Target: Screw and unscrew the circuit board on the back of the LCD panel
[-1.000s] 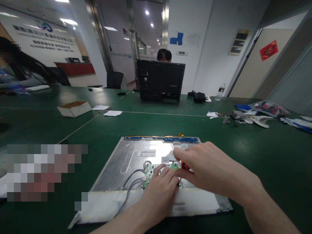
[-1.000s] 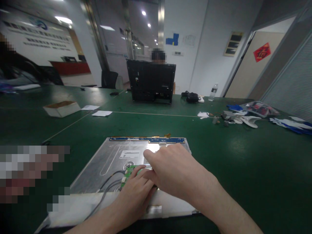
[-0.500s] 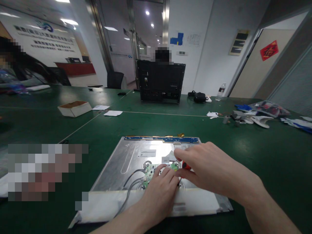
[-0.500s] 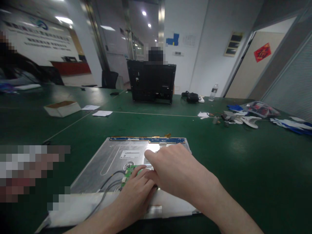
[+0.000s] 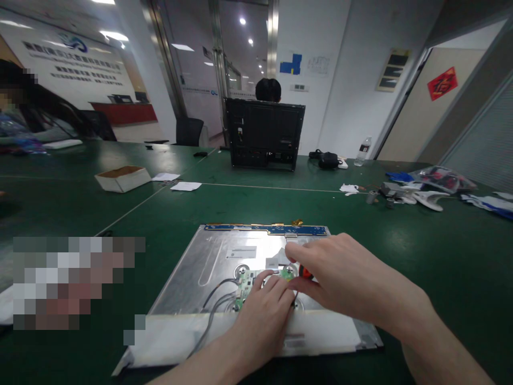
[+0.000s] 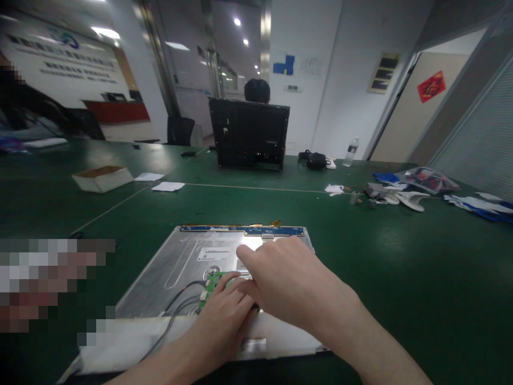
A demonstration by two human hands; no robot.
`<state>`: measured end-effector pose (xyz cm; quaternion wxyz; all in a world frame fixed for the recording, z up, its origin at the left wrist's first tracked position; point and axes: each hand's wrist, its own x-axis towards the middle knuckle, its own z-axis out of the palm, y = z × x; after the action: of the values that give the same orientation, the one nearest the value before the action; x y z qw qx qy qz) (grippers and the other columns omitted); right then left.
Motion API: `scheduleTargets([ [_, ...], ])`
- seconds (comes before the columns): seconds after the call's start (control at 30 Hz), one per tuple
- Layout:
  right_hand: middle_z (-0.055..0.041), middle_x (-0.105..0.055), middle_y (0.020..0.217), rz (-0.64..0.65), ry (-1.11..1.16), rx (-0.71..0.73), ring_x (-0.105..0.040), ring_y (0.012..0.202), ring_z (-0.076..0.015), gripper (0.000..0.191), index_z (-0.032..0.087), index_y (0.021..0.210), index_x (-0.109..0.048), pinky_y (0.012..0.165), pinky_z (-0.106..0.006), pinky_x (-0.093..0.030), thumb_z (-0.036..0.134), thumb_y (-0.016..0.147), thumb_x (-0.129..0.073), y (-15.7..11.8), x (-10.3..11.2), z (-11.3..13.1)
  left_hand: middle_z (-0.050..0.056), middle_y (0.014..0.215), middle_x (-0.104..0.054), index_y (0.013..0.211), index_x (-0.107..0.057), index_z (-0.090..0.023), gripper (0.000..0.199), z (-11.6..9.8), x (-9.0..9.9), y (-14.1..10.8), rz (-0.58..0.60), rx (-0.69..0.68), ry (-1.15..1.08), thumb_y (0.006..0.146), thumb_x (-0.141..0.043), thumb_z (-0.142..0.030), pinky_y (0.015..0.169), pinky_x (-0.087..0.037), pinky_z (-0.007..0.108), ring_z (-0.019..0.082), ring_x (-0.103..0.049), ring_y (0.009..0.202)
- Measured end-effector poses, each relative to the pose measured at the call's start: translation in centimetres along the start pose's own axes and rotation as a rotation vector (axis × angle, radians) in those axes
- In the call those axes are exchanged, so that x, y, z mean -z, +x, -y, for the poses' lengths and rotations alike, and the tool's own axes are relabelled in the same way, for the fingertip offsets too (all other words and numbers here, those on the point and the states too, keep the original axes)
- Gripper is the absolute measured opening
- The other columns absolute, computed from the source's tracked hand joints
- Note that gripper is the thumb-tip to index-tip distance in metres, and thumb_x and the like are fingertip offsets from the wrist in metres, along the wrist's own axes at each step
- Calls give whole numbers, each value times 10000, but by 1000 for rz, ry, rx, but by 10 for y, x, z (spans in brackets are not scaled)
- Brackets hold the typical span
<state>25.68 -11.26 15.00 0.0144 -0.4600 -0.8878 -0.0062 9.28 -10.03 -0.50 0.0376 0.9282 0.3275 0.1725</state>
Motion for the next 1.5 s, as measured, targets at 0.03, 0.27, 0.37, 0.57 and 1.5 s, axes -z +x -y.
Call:
scheduleTargets([
  [0.03,-19,-657,816,-3,1,7,-591,691,-183,109,222,915,-535,522,-281,-289,329,901,-521,0,0,0,61,1009,-616,966,-588,-184,189,0,0,0,-4,3,-2,791,-537,-134,1022,-286,428,239,-522,991],
  [0.27,-18,-627,854,6,41,103,-530,627,-149,128,197,906,-495,491,-278,-277,154,797,-546,-4,2,1,77,1004,-608,977,-581,-170,198,0,0,1,38,-3,16,797,-515,-124,1026,-277,434,247,-516,1003],
  [0.37,-14,-645,855,-9,29,67,-568,677,-164,126,209,950,-506,503,-277,-285,170,836,-542,-2,0,-1,66,990,-612,959,-584,-179,181,0,1,0,27,-5,5,822,-488,-110,1028,-275,434,237,-523,978],
  [0.57,-18,-657,840,9,19,-4,-607,728,-195,88,228,955,-545,530,-293,-322,282,889,-524,0,0,-3,62,1003,-610,982,-575,-180,186,-1,3,0,2,4,-17,832,-484,-117,1030,-274,434,236,-520,985],
  [1.5,-17,-652,866,3,35,68,-572,707,-170,108,207,929,-516,528,-280,-295,182,830,-554,0,-2,-5,66,983,-614,962,-589,-186,190,-1,4,1,27,-5,-10,813,-489,-122,1009,-304,435,236,-535,949],
])
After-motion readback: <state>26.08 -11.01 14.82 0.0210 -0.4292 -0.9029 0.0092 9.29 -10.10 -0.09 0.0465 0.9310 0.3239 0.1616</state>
